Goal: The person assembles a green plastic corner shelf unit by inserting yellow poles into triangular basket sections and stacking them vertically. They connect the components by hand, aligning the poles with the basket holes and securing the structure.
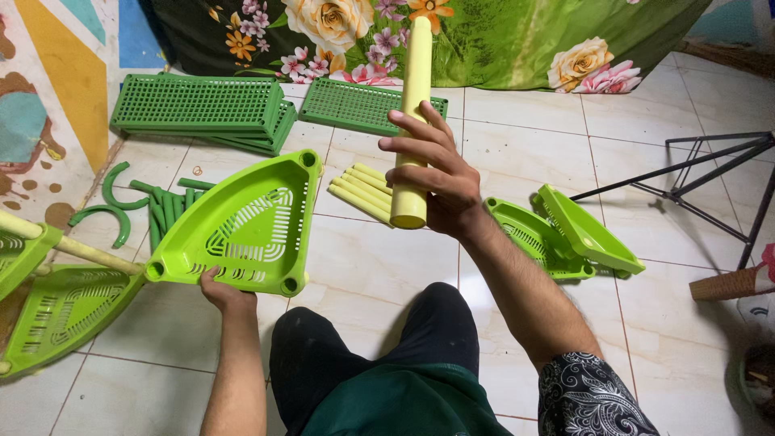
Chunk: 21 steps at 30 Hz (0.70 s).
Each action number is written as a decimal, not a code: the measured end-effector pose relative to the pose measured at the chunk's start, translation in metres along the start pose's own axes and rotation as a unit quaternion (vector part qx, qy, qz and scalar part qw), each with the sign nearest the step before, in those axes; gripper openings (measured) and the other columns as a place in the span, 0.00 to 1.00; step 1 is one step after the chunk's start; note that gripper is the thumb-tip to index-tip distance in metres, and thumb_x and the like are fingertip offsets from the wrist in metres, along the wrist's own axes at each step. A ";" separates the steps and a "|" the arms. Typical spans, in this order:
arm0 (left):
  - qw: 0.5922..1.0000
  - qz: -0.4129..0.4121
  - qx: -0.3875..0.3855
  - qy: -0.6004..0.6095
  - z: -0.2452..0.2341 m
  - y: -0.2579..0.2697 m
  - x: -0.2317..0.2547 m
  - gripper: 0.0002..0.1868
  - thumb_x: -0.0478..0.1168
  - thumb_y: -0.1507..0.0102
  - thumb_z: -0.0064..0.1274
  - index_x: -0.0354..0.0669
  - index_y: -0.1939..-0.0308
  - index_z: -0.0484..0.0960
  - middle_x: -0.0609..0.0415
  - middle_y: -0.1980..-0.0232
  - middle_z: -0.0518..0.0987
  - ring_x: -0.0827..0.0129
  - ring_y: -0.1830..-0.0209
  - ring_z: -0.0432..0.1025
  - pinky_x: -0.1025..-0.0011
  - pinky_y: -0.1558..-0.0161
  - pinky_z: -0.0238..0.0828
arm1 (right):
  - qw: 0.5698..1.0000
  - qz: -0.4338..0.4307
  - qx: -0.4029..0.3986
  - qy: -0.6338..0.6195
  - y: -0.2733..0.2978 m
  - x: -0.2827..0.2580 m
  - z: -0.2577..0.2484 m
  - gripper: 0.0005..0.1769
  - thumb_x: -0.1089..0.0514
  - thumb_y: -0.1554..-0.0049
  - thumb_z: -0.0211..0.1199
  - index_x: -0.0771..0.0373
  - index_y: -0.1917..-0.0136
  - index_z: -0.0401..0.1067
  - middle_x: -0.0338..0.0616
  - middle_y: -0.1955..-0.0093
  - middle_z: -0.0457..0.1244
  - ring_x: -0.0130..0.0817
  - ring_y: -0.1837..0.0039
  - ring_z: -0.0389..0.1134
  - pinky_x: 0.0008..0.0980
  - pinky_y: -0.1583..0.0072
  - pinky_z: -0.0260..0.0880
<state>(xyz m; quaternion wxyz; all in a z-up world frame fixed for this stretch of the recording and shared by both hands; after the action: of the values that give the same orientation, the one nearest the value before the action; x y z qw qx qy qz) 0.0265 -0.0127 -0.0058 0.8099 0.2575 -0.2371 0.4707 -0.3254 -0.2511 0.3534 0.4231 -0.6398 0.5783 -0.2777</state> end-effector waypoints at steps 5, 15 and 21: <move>0.998 -0.002 0.059 0.008 0.004 0.000 0.001 0.33 0.46 0.40 0.38 0.42 0.30 0.69 0.47 0.32 0.74 0.54 0.33 0.71 0.55 0.34 0.71 | 0.943 0.062 0.179 -0.274 0.007 0.011 -0.002 0.22 0.53 0.32 0.62 0.46 0.29 0.58 0.53 0.31 0.65 0.51 0.26 0.65 0.59 0.24 0.63; 0.997 0.042 0.051 0.048 0.030 0.014 0.018 0.32 0.44 0.41 0.41 0.44 0.31 0.69 0.49 0.34 0.74 0.55 0.34 0.70 0.55 0.35 0.70 | 0.569 0.299 0.523 -0.560 0.083 0.130 0.002 0.28 0.42 0.37 0.56 0.61 0.36 0.51 0.62 0.46 0.64 0.62 0.40 0.71 0.69 0.31 0.74; 0.986 0.164 0.027 0.006 0.048 0.037 0.027 0.31 0.40 0.43 0.43 0.45 0.34 0.63 0.48 0.35 0.71 0.54 0.34 0.69 0.53 0.34 0.69 | 0.661 0.323 0.516 -0.439 0.097 0.105 0.030 0.26 0.47 0.36 0.58 0.57 0.36 0.48 0.61 0.48 0.64 0.58 0.43 0.72 0.63 0.38 0.80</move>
<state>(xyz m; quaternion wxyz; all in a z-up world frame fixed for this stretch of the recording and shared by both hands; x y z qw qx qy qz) -0.0013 -0.0105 0.0549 0.7158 0.2337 -0.2587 0.6050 -0.3306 -0.3440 0.2411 0.9534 -0.1391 0.2599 -0.0644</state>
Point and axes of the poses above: each hand's wrist, its own y-axis away from the middle knuckle, its own z-axis out of the palm, x = y × z, the point moved 3 cm from there along -y, towards the middle knuckle
